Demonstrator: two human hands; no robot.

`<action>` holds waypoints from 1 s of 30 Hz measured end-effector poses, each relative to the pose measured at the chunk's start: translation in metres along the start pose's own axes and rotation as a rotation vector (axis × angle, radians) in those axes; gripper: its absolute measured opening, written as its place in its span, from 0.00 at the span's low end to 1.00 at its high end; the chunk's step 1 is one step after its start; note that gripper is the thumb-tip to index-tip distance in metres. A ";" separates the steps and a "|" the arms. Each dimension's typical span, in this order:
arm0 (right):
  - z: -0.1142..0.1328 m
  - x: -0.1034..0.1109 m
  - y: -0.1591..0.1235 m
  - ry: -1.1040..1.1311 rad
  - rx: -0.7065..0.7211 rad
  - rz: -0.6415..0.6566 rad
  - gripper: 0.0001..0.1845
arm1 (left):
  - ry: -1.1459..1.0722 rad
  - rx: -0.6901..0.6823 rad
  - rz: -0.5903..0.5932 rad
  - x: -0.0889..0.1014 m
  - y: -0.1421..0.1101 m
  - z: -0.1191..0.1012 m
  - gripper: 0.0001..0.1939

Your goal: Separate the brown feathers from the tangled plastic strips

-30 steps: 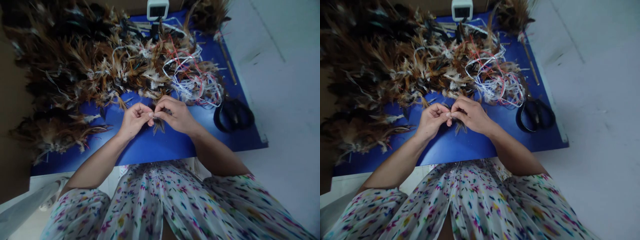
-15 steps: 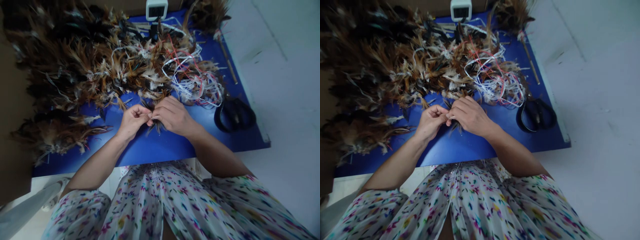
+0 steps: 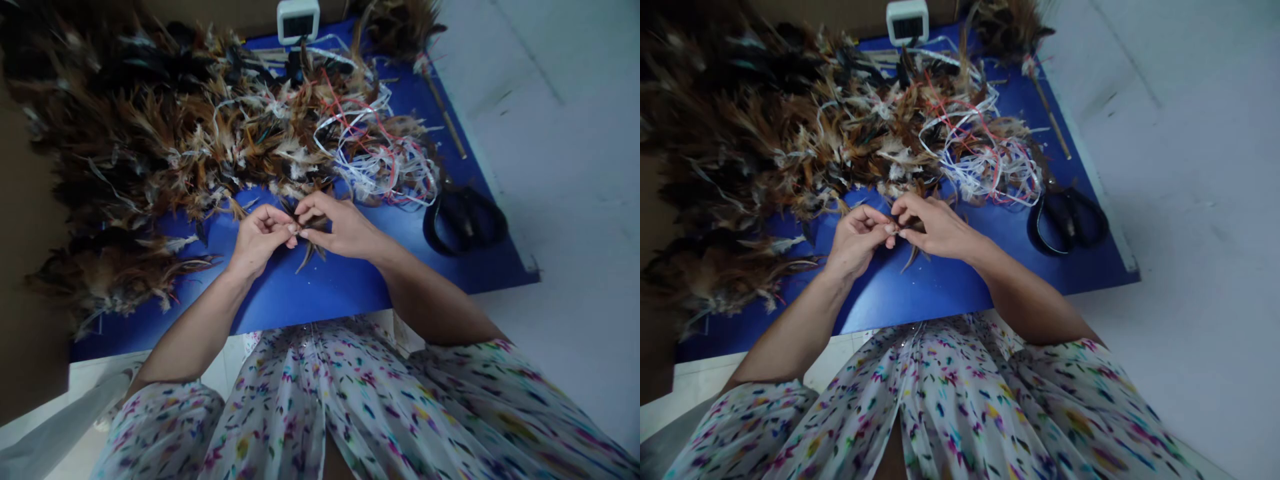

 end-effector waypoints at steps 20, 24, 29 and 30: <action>-0.012 0.003 0.003 0.280 -0.226 -0.083 0.09 | 0.187 -0.163 -0.043 0.006 0.003 -0.005 0.23; -0.019 -0.001 0.005 0.424 -0.340 -0.112 0.08 | 0.252 -0.221 -0.051 0.008 0.003 -0.007 0.22; -0.023 -0.003 0.003 0.526 -0.436 -0.147 0.12 | 0.347 -0.311 -0.036 0.008 0.002 -0.009 0.21; -0.024 -0.004 0.003 0.537 -0.448 -0.150 0.13 | 0.365 -0.327 -0.036 0.008 0.002 -0.010 0.21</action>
Point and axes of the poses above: each hand's wrist, its own y-axis towards the middle knuckle, its own x-axis out of the back of the hand, z = x × y, the point moved 6 cm from there along y, towards the middle knuckle, and after that the axes turned 11 degrees about -x, right-handed, at the moved point
